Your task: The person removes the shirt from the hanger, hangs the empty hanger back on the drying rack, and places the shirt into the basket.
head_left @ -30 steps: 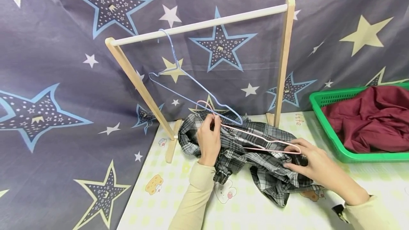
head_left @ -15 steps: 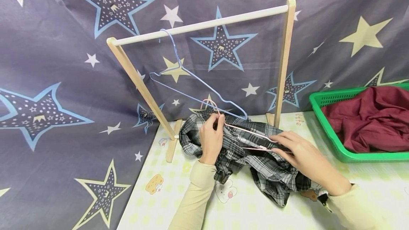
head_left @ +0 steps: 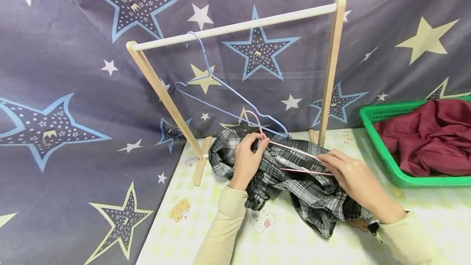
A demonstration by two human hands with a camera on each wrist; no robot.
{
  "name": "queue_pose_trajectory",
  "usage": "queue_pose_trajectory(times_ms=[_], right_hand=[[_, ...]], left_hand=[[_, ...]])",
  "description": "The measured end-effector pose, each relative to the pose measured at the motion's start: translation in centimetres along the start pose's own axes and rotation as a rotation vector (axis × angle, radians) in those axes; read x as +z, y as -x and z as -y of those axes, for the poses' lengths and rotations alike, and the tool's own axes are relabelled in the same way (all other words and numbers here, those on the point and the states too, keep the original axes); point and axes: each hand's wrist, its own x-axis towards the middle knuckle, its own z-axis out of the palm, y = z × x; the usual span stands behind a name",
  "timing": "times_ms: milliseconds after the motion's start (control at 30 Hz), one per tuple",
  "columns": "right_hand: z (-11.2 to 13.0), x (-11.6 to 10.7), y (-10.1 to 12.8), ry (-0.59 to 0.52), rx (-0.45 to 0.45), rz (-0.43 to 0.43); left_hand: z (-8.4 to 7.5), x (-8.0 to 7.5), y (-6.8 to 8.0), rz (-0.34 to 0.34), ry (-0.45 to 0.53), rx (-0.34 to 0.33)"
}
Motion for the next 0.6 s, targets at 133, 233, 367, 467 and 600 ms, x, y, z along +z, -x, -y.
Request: queue_pose_trajectory(times_ms=[133,233,367,467,600], right_hand=[[-0.3,-0.7,0.1,-0.01,-0.004,-0.013],[-0.3,-1.5,0.1,-0.019,0.001,-0.008],[-0.5,-2.4,0.3,-0.005,0.018,-0.006],[-0.9,-2.9,0.6,0.01,0.029,-0.014],[-1.5,-3.5,1.1,-0.019,0.016,-0.035]], left_hand=[[0.7,-0.2,0.2,0.064,0.026,0.074],[1.2,-0.4,0.4,0.089,0.024,0.096],[1.6,-0.6,0.7,0.118,0.002,0.089],[1.9,-0.8,0.9,0.129,-0.017,0.083],[2.1,-1.0,1.1,0.132,-0.037,0.078]])
